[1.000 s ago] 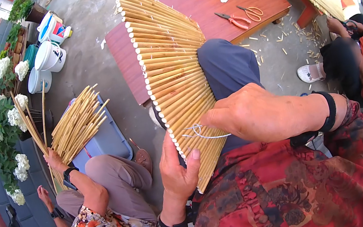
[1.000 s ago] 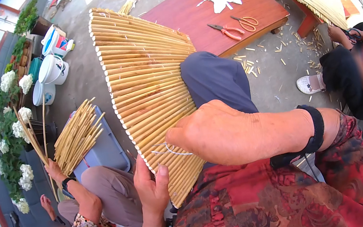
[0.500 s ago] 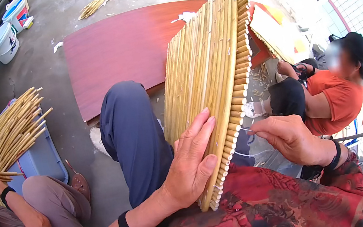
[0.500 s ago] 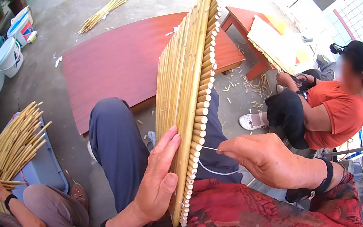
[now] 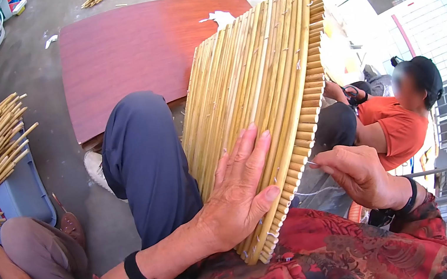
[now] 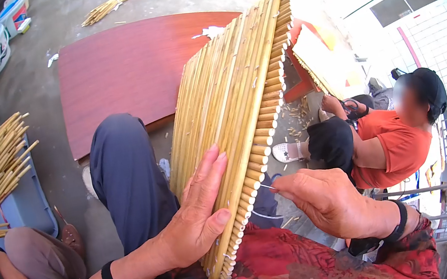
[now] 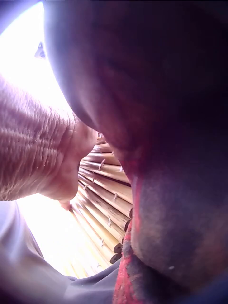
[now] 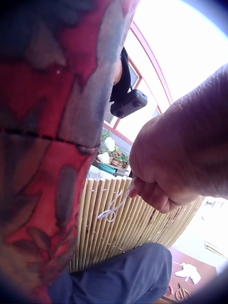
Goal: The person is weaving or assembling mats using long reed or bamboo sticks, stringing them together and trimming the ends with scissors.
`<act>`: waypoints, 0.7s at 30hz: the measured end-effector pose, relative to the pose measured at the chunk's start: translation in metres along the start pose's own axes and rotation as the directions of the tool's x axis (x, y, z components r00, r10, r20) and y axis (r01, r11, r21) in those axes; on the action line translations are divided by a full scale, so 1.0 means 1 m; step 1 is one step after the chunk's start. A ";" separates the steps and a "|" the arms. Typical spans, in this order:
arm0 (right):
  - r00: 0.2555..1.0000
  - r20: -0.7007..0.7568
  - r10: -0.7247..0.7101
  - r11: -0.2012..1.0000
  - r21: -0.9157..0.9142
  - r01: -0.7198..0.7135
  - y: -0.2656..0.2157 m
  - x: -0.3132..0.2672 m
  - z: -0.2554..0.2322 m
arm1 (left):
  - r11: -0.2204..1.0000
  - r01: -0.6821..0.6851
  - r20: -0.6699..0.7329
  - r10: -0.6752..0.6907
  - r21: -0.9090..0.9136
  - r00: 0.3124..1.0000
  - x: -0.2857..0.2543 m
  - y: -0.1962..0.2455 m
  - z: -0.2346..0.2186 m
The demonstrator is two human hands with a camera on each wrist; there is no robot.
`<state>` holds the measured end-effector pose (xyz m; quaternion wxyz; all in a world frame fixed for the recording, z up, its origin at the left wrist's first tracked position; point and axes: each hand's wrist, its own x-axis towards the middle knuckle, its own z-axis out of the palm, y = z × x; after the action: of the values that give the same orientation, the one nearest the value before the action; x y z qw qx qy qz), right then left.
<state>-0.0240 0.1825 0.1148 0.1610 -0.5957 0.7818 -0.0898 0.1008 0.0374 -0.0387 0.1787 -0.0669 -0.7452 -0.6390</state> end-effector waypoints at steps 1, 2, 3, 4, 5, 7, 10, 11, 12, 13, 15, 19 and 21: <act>1.000 0.003 0.002 1.000 -0.004 -0.002 0.001 0.001 -0.001 | 1.000 0.016 0.010 -0.016 0.004 1.000 0.000 0.000 0.000; 1.000 0.017 -0.005 1.000 -0.008 0.005 0.001 0.003 -0.002 | 0.999 0.032 0.022 -0.032 0.008 0.999 0.000 0.000 0.000; 1.000 0.030 -0.009 1.000 -0.011 0.009 0.002 0.002 -0.003 | 1.000 0.031 0.025 -0.031 0.002 0.999 0.000 0.000 0.001; 1.000 0.030 0.000 1.000 -0.010 0.000 0.004 0.000 -0.001 | 0.999 0.031 0.021 -0.032 0.009 0.999 0.000 0.000 0.001; 1.000 0.006 0.016 0.999 0.048 -0.016 0.007 -0.002 0.002 | 0.999 0.034 0.018 -0.034 0.019 0.999 0.000 0.000 0.001; 0.999 -0.019 0.038 0.993 0.113 -0.036 0.009 -0.005 0.007 | 0.999 0.039 0.026 -0.039 0.001 0.999 0.000 0.000 0.000; 0.996 -0.044 0.079 0.989 0.129 -0.072 0.005 -0.010 0.008 | 0.999 0.032 0.021 -0.031 -0.015 0.999 0.000 -0.002 0.000; 0.990 -0.005 0.140 0.982 0.132 -0.138 -0.001 -0.011 0.005 | 1.000 0.020 0.013 -0.020 -0.011 1.000 0.000 -0.002 0.001; 0.980 0.032 0.198 0.971 0.133 -0.201 -0.004 -0.012 0.003 | 1.000 0.021 0.023 -0.021 -0.010 1.000 0.001 -0.002 0.002; 0.978 0.027 0.205 0.969 0.139 -0.206 -0.006 -0.012 0.002 | 1.000 0.025 0.017 -0.025 -0.008 1.000 0.001 -0.002 0.002; 0.978 0.072 0.196 0.974 0.106 -0.203 -0.006 -0.011 -0.002 | 1.000 0.020 0.024 -0.020 0.000 1.000 0.002 -0.002 0.003; 0.975 0.086 0.206 0.966 0.138 -0.217 -0.004 -0.012 -0.001 | 1.000 0.021 0.017 -0.021 0.001 1.000 0.003 -0.002 0.002; 0.971 0.070 0.228 0.956 0.172 -0.237 -0.005 -0.013 0.003 | 1.000 0.024 0.027 -0.024 -0.002 0.999 0.002 -0.003 0.002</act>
<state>-0.0156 0.1933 0.1157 0.2427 -0.4846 0.8310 -0.1254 0.0973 0.0382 -0.0411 0.1610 -0.0669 -0.7476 -0.6409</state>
